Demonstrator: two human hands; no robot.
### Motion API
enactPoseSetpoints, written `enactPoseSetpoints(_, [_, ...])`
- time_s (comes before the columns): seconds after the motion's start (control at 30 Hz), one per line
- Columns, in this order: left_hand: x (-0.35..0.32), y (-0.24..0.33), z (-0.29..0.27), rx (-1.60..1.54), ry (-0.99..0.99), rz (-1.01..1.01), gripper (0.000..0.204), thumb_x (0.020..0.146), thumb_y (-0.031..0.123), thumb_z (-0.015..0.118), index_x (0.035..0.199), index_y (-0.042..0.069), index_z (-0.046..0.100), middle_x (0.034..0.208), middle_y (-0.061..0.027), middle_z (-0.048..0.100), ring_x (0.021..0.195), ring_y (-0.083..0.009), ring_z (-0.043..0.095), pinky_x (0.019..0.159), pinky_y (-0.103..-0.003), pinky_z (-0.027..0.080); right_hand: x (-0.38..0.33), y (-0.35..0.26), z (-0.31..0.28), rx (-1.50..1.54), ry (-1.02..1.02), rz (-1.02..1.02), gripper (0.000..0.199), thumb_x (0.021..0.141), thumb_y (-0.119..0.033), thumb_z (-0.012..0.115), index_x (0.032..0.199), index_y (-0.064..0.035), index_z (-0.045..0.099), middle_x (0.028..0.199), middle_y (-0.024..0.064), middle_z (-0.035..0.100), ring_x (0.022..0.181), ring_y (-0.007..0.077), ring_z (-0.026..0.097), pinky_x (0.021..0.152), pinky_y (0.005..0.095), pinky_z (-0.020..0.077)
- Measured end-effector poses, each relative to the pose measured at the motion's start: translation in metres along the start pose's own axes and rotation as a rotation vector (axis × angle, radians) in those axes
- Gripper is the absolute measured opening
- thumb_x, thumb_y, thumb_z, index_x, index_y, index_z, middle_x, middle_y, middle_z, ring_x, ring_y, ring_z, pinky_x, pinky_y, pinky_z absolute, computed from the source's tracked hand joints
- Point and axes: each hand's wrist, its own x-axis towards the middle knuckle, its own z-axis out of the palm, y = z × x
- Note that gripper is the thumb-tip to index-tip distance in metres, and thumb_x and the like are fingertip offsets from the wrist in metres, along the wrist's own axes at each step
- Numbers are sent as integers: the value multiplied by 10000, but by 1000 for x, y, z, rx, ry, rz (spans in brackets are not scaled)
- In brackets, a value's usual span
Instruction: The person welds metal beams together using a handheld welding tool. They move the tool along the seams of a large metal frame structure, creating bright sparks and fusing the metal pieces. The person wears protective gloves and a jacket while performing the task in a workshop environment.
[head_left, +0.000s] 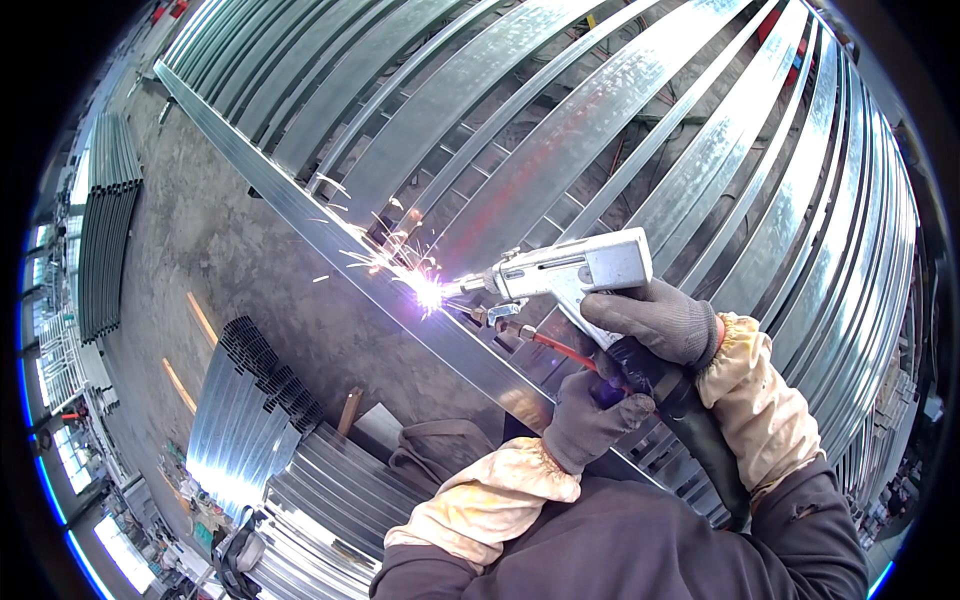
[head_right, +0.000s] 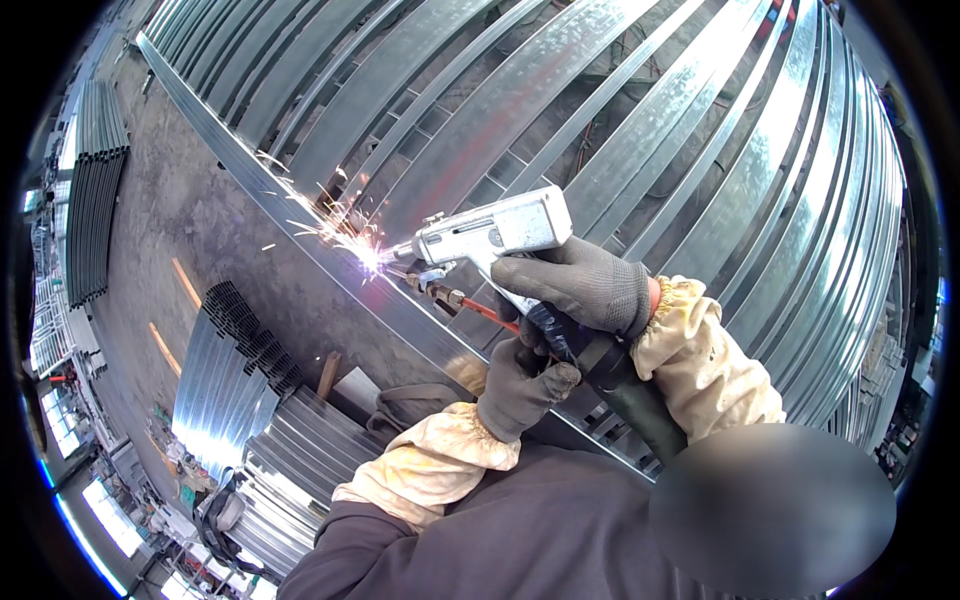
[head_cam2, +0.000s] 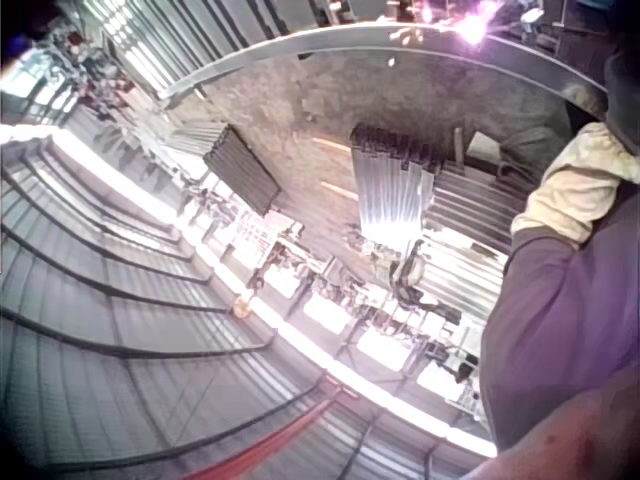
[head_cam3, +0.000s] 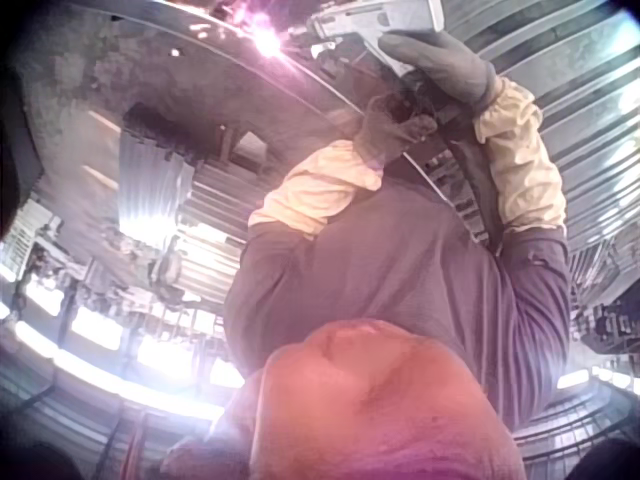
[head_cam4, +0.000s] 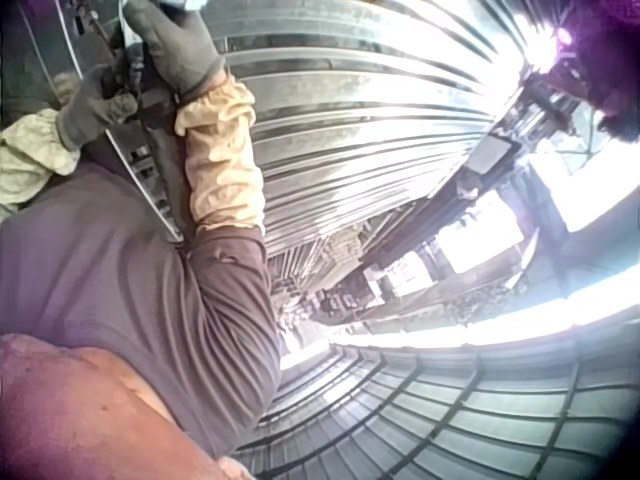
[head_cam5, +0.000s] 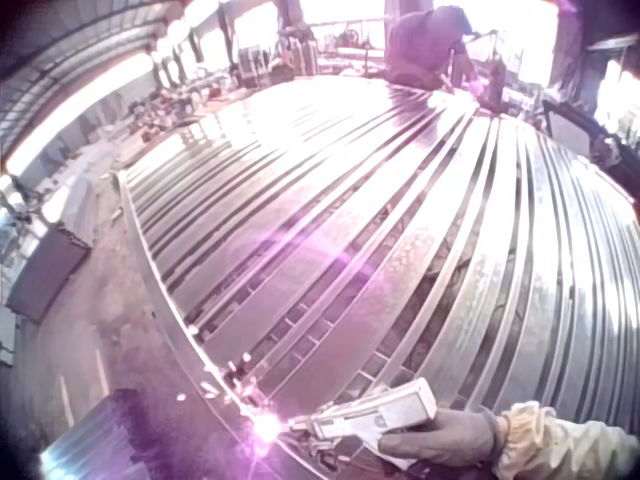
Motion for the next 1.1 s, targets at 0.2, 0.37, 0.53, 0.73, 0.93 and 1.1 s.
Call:
enactPoseSetpoints(0.2, [-2, 2, 1, 108, -24, -14, 266, 874, 252, 776, 897, 11, 666, 749, 13, 636, 685, -48, 569, 610, -224, 459, -3, -1, 0, -13, 21, 10, 416, 965, -343, 631, 1168, 18, 598, 910, 61, 640, 669, 110, 641, 582, 262, 541])
enactPoseSetpoints(0.37, [-3, 2, 6, 92, 1, 4, 283, 879, 272, 772, 888, 15, 654, 730, 22, 616, 656, -47, 552, 582, -220, 445, -11, -11, 3, 14, -5, 91, 388, 967, -335, 627, 1128, 17, 604, 882, 60, 646, 675, 101, 634, 585, 256, 536])
enactPoseSetpoints(0.53, [-5, 3, 8, 51, -1, -53, 312, 867, 297, 783, 890, 17, 648, 735, 23, 614, 665, -48, 554, 591, -220, 449, -14, -12, 5, 15, 4, 62, 399, 968, -330, 625, 1159, 20, 595, 871, 62, 649, 665, 104, 638, 581, 256, 537])
enactPoseSetpoints(0.73, [-5, -1, 10, 68, 1, 4, 317, 868, 300, 782, 910, 19, 641, 776, 21, 622, 682, -47, 559, 602, -224, 462, -14, -2, -1, 36, -7, 60, 438, 966, -339, 628, 1209, 21, 578, 878, 61, 645, 666, 105, 638, 582, 260, 540])
enactPoseSetpoints(0.93, [-6, -6, 10, 67, -12, -4, 298, 870, 271, 783, 920, 16, 638, 790, 15, 631, 688, -44, 569, 600, -218, 467, -18, -3, -1, 36, 3, 95, 445, 965, -339, 631, 1218, 22, 571, 875, 61, 640, 662, 107, 640, 567, 258, 540])
enactPoseSetpoints(1.1, [-8, -3, 14, 32, -2, -50, 288, 871, 267, 781, 901, 14, 648, 771, 4, 641, 672, -52, 588, 587, -216, 474, -21, -5, 1, 36, 17, 125, 464, 962, -346, 635, 1231, 25, 560, 869, 67, 640, 658, 112, 644, 560, 257, 542])
